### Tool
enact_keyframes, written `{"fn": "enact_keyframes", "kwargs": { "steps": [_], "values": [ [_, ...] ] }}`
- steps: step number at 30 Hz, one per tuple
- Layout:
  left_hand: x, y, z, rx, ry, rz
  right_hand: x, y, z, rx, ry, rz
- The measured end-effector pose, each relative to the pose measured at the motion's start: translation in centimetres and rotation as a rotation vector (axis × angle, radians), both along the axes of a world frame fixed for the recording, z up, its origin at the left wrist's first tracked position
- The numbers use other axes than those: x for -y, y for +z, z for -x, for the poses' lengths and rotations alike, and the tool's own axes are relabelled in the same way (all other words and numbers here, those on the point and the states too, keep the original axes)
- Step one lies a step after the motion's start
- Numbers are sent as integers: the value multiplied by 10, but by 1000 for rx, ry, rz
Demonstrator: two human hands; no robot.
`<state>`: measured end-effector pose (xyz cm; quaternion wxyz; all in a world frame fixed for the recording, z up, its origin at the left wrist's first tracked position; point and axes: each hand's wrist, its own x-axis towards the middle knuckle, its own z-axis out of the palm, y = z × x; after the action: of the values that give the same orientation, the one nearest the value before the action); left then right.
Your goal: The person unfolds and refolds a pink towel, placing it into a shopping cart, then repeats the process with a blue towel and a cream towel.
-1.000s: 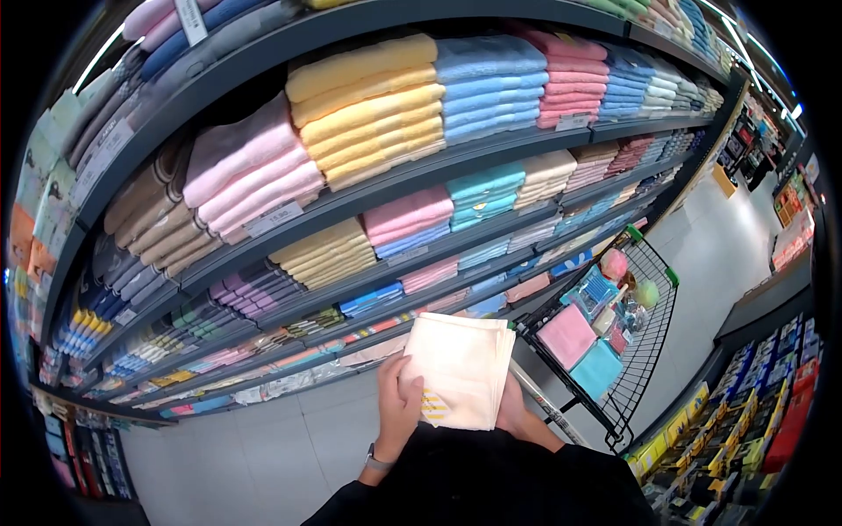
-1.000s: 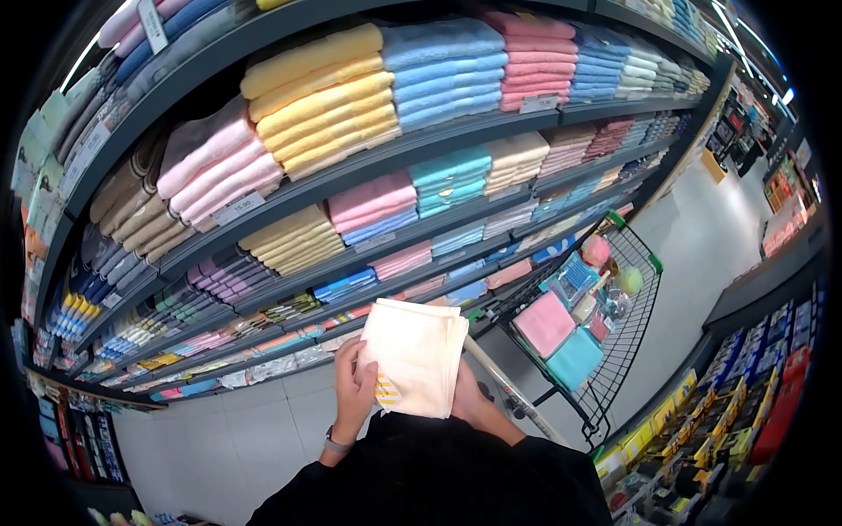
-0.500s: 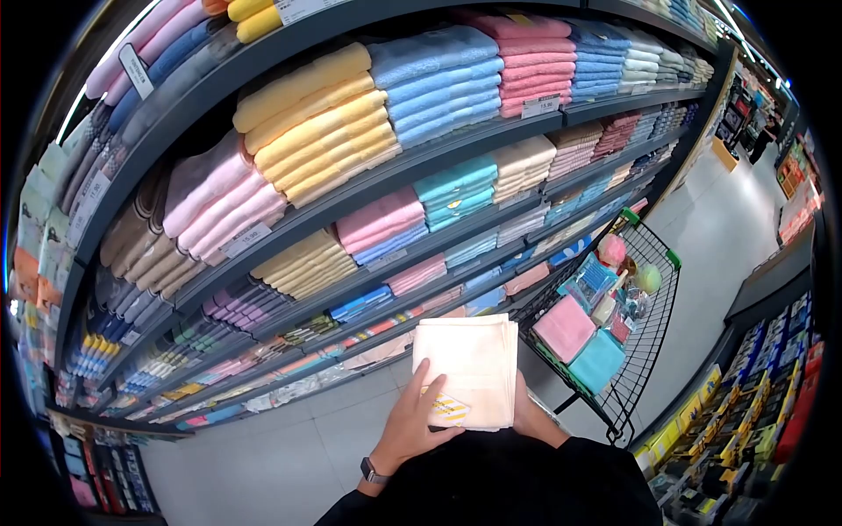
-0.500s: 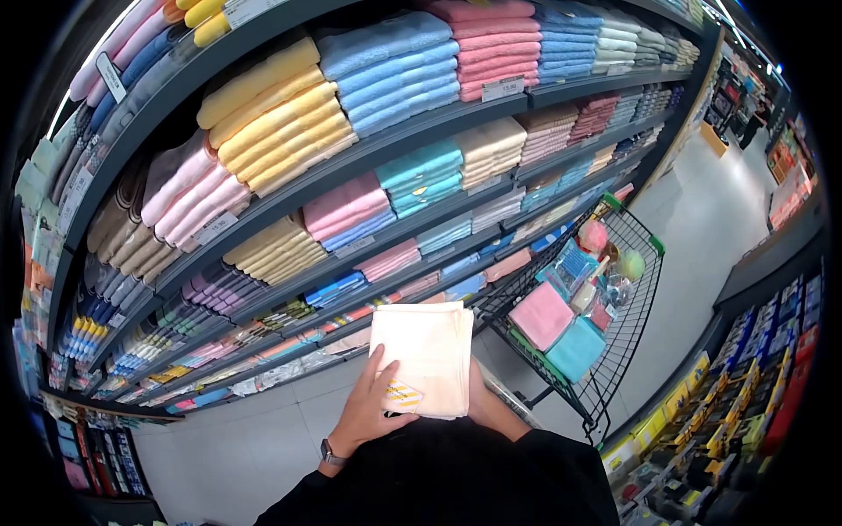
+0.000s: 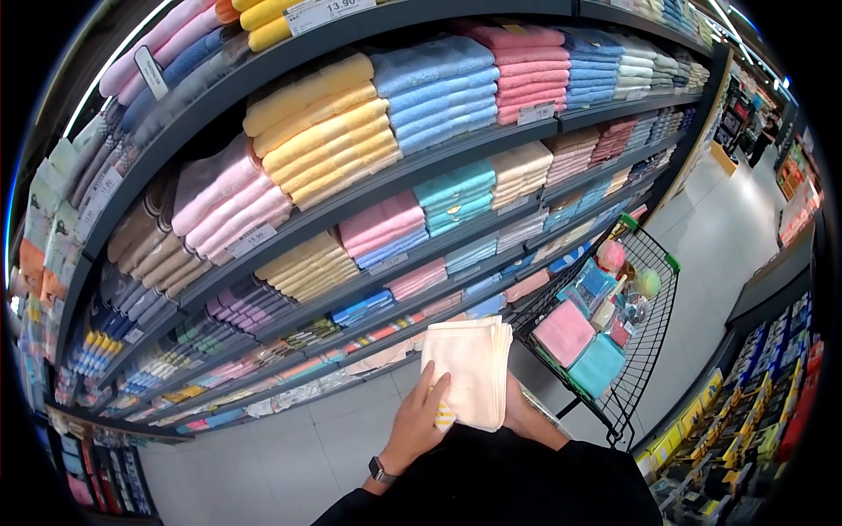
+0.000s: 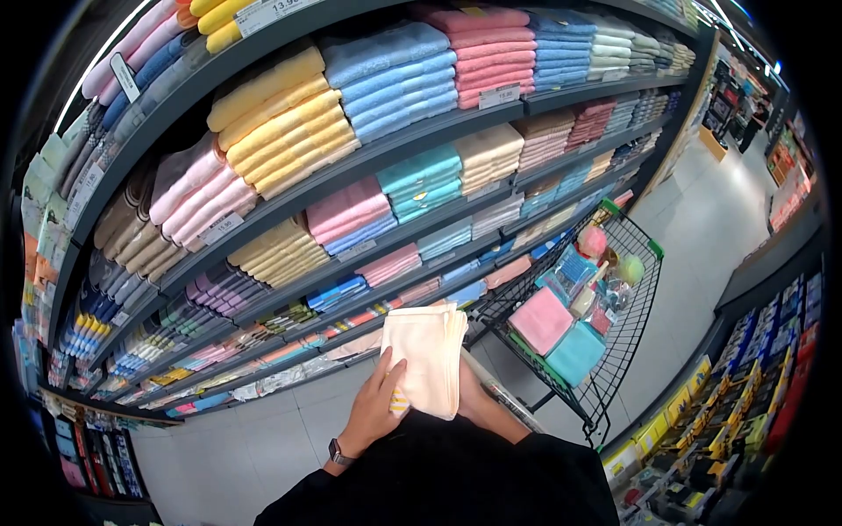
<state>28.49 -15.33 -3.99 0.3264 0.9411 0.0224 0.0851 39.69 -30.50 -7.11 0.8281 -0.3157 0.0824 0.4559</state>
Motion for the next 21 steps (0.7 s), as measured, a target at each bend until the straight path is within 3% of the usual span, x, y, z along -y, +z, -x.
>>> {"fn": "enact_keyframes", "kwargs": {
  "steps": [6, 12, 13, 17, 21],
  "values": [
    [-11, 6, 0, 109, -46, 154, 4, 2, -4, 26, -101, -91],
    [-13, -15, 6, 149, 156, 892, 13, 13, -8, 108, -66, -161],
    [-10, -19, 8, 160, 251, 878, 16, 15, -9, 140, -33, -160],
    [-18, -54, 16, 151, 362, 1213, 22, 34, -12, 123, -76, -119],
    [-16, -52, 17, 234, 338, 1408, 32, 35, -14, 174, -66, -237]
  ]
}}
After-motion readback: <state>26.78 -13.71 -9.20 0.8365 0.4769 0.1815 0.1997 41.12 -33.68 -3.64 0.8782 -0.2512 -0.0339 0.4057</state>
